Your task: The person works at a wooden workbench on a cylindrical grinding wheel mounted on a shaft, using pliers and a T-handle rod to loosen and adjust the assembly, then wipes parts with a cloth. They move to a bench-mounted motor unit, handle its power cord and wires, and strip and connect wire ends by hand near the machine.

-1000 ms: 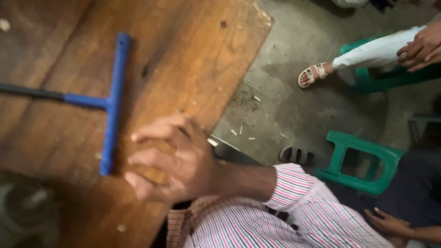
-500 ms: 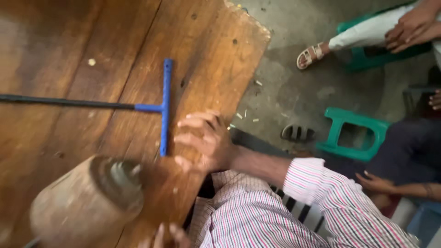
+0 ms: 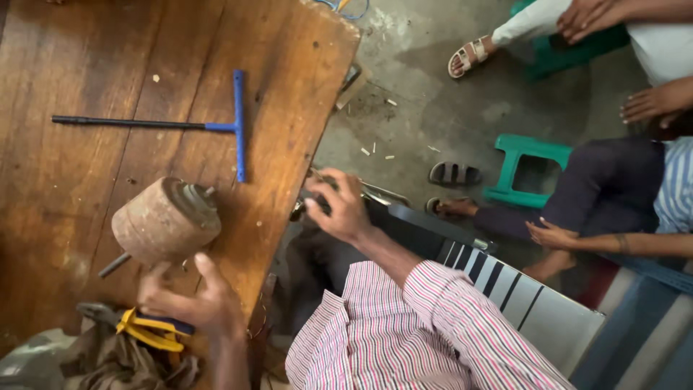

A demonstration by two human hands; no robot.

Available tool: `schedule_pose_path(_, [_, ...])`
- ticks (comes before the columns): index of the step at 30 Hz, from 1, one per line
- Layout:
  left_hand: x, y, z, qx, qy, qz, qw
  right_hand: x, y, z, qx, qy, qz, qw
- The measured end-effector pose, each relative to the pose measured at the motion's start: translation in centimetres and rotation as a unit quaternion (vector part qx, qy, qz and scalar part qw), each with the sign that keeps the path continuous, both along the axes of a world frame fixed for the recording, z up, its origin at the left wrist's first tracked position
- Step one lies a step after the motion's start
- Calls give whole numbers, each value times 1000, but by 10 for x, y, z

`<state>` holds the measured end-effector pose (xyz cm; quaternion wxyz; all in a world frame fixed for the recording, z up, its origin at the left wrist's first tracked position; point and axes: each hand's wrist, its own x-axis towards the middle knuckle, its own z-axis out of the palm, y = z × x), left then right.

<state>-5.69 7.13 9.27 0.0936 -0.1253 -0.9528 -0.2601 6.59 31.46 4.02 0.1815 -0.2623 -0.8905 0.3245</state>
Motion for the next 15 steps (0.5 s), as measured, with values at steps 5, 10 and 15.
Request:
schedule_pose_path(5, [-22,20,23,135,-154,38,978,116,5,-7,-16,-117,-83,989])
schedule_pose_path(10, [-33,47,20,27,-209,165,963,209,32,-4,1,-226,-176,958])
schedule_pose_path(15, [-39,65,12,29,-156,228,961,239,49,8,10,-181,-256,949])
